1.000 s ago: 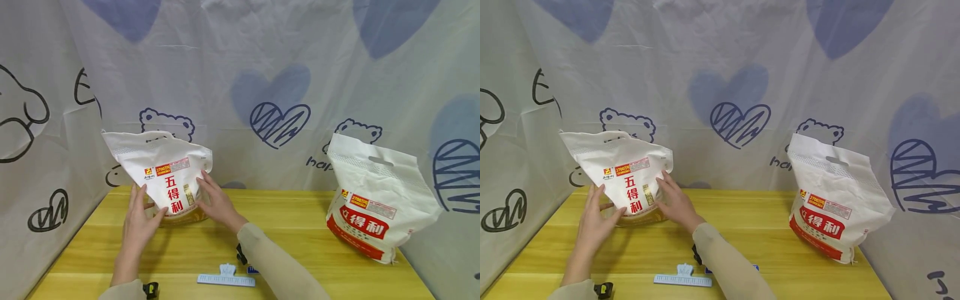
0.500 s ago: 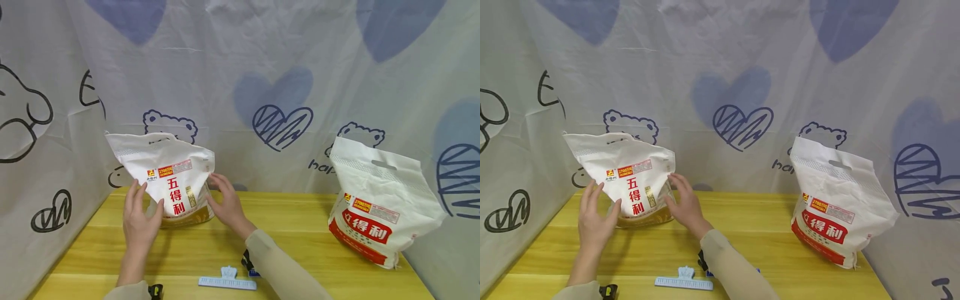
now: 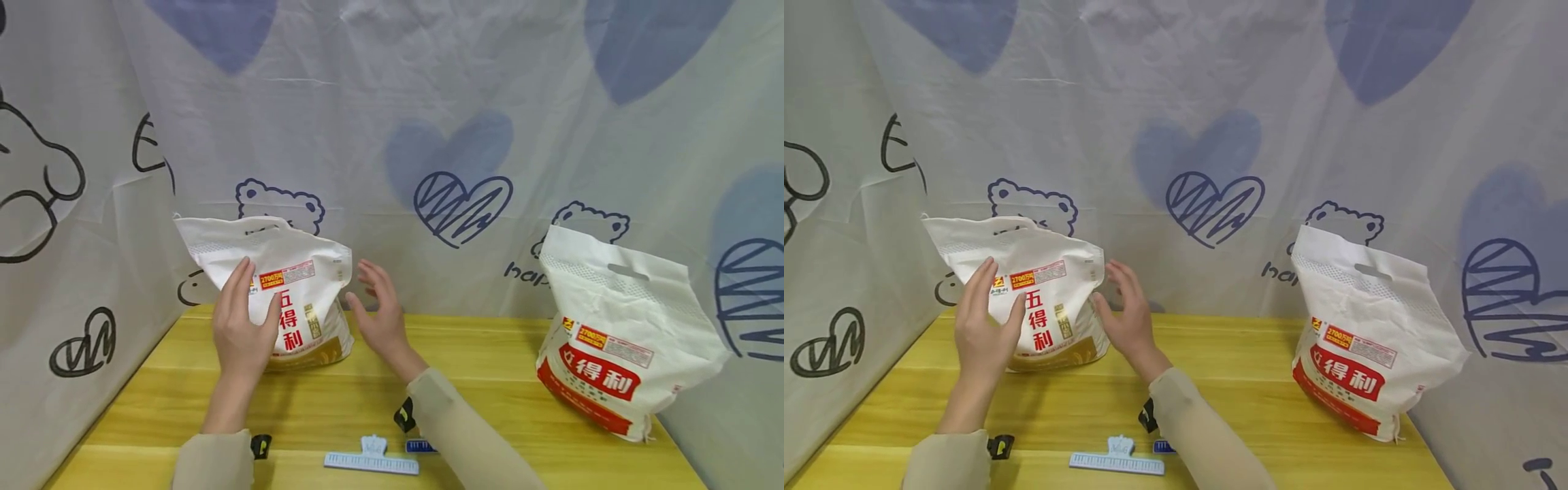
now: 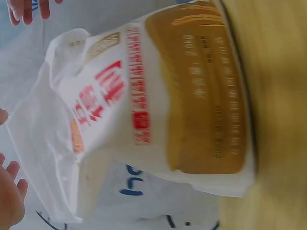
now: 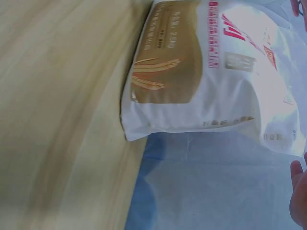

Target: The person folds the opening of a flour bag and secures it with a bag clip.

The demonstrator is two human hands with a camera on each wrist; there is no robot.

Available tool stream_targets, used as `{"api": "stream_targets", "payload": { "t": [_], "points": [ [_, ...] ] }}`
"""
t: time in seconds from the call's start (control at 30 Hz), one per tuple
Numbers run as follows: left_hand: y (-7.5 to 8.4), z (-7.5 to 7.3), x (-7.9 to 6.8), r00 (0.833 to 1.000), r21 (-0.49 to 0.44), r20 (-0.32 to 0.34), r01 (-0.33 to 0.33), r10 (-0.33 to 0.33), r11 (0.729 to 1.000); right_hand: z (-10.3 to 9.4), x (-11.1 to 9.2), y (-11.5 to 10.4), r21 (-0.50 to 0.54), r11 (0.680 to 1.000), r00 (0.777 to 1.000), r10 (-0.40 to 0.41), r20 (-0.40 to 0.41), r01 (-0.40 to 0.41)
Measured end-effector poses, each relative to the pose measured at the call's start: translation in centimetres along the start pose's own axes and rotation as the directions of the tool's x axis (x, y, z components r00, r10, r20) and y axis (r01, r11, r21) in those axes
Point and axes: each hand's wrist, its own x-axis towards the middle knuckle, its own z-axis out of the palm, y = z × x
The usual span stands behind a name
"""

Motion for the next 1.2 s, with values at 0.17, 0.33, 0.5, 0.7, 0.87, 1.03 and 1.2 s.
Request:
{"api": "stream_targets", "payload": {
  "t": [0.17, 0.33, 0.5, 0.7, 0.87, 1.03, 1.2],
  "points": [
    [0.6, 0.6, 1.8, 0.998, -0.001, 0.021, -0.052, 0.052, 0.999, 0.2, 1.1, -0.2, 0.016, 1.000, 0.999, -0.005, -0.044, 0.006],
    [0.4, 1.1, 3.5, 0.992, 0.008, 0.066, -0.112, 0.111, 0.994, 0.5, 2.4, 0.0, 0.005, 0.999, 0.998, 0.049, -0.040, -0.049],
    [-0.3, 1.6, 5.0, 0.980, 0.003, 0.100, -0.175, 0.174, 0.985, 0.9, 3.5, 0.8, -0.033, 0.997, 0.998, 0.065, -0.020, -0.065],
    [-1.1, 1.7, 6.8, 0.960, 0.025, 0.166, -0.235, 0.227, 0.972, 1.5, 4.6, 1.7, -0.090, 0.991, 0.993, 0.108, 0.041, -0.104],
    [-1.7, 2.3, 8.1, 0.942, 0.056, 0.247, -0.250, 0.229, 0.967, 1.5, 5.3, 2.3, -0.129, 0.980, 0.982, 0.162, 0.102, -0.148],
    [-2.0, 2.9, 9.1, 0.925, 0.098, 0.326, -0.240, 0.196, 0.966, 1.7, 5.8, 2.7, -0.164, 0.968, 0.960, 0.219, 0.175, -0.191],
    [-2.4, 3.3, 9.7, 0.906, 0.134, 0.386, -0.244, 0.176, 0.961, 2.1, 6.0, 3.0, -0.209, 0.955, 0.941, 0.257, 0.220, -0.211]
  ]
}}
